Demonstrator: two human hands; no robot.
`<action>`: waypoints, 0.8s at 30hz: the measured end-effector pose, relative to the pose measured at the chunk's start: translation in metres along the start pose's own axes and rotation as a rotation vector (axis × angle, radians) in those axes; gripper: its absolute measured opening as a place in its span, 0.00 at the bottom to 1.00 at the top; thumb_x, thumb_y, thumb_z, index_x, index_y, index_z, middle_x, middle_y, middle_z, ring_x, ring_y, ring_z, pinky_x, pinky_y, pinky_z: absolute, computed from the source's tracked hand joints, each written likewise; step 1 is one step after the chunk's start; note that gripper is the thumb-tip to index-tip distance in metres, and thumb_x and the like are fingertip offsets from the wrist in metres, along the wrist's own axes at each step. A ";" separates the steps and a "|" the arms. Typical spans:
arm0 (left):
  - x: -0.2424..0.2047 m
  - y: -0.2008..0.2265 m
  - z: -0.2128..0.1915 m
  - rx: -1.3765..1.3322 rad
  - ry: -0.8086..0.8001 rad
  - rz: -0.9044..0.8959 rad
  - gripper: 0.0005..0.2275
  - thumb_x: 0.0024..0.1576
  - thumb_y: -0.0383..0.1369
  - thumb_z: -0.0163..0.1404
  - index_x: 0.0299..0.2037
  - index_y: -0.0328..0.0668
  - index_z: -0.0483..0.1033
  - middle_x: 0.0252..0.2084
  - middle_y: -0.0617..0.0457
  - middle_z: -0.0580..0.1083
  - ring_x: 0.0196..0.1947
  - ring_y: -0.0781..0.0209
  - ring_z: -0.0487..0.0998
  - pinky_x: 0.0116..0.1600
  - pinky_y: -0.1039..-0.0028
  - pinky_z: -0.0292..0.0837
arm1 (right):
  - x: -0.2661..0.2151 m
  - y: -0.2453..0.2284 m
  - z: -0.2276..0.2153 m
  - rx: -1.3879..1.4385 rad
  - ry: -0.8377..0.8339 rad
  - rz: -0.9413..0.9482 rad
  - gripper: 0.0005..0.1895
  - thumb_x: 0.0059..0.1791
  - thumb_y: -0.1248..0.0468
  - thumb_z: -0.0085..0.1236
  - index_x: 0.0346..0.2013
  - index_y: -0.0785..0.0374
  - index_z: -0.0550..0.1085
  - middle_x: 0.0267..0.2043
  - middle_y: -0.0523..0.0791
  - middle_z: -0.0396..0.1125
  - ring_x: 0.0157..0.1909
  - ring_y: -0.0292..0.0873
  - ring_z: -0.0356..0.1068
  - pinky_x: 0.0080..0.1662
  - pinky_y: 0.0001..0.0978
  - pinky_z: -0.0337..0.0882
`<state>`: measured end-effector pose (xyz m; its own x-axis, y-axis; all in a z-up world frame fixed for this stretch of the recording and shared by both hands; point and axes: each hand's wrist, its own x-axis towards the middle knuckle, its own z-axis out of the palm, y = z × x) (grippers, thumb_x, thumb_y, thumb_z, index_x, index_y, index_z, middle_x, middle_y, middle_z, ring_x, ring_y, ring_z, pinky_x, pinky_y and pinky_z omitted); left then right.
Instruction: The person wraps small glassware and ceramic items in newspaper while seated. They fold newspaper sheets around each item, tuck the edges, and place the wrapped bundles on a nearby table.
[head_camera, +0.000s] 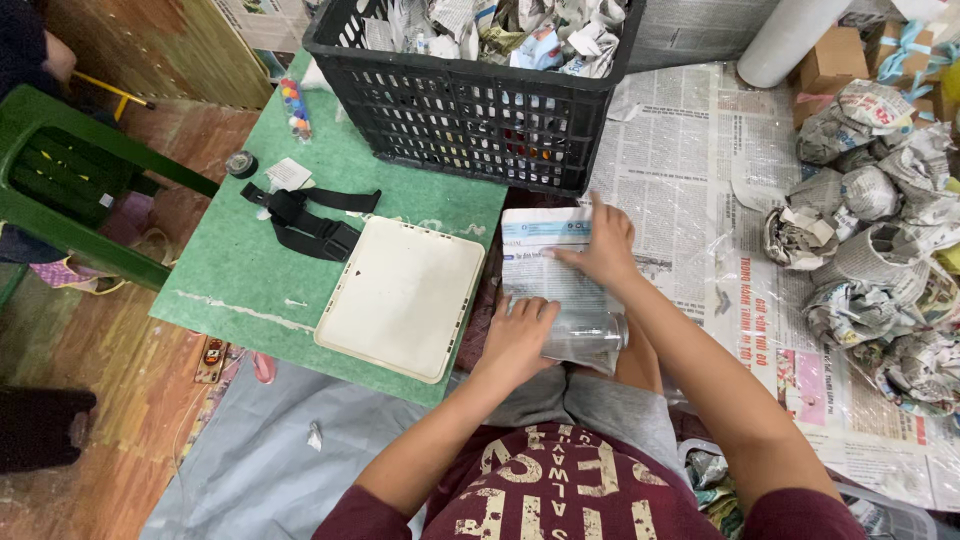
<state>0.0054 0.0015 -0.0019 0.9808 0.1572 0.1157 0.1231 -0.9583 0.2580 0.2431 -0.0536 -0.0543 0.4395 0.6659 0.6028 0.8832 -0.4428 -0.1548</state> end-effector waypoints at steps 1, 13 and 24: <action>0.000 0.001 0.000 -0.004 -0.023 -0.009 0.39 0.37 0.43 0.70 0.61 0.42 0.68 0.53 0.47 0.71 0.58 0.49 0.70 0.68 0.49 0.57 | 0.001 0.003 0.003 0.078 -0.167 0.083 0.48 0.36 0.38 0.71 0.56 0.73 0.73 0.49 0.56 0.70 0.54 0.57 0.67 0.63 0.58 0.45; 0.007 0.000 0.015 0.114 0.224 0.157 0.34 0.35 0.34 0.65 0.57 0.44 0.70 0.60 0.45 0.70 0.62 0.48 0.68 0.64 0.53 0.58 | 0.017 0.022 -0.045 0.216 -0.099 0.140 0.18 0.47 0.56 0.68 0.45 0.64 0.77 0.47 0.50 0.69 0.55 0.55 0.67 0.67 0.60 0.55; 0.004 -0.005 0.011 0.102 0.078 0.168 0.38 0.37 0.41 0.69 0.61 0.42 0.69 0.59 0.47 0.70 0.61 0.49 0.69 0.66 0.50 0.57 | -0.098 -0.055 -0.140 0.232 -0.219 -0.288 0.34 0.42 0.53 0.66 0.57 0.66 0.65 0.57 0.57 0.61 0.65 0.59 0.57 0.69 0.69 0.48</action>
<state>0.0100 0.0046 -0.0139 0.9747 0.0077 0.2233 -0.0221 -0.9912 0.1307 0.1288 -0.1786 0.0041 0.1715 0.8653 0.4709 0.9775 -0.0898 -0.1910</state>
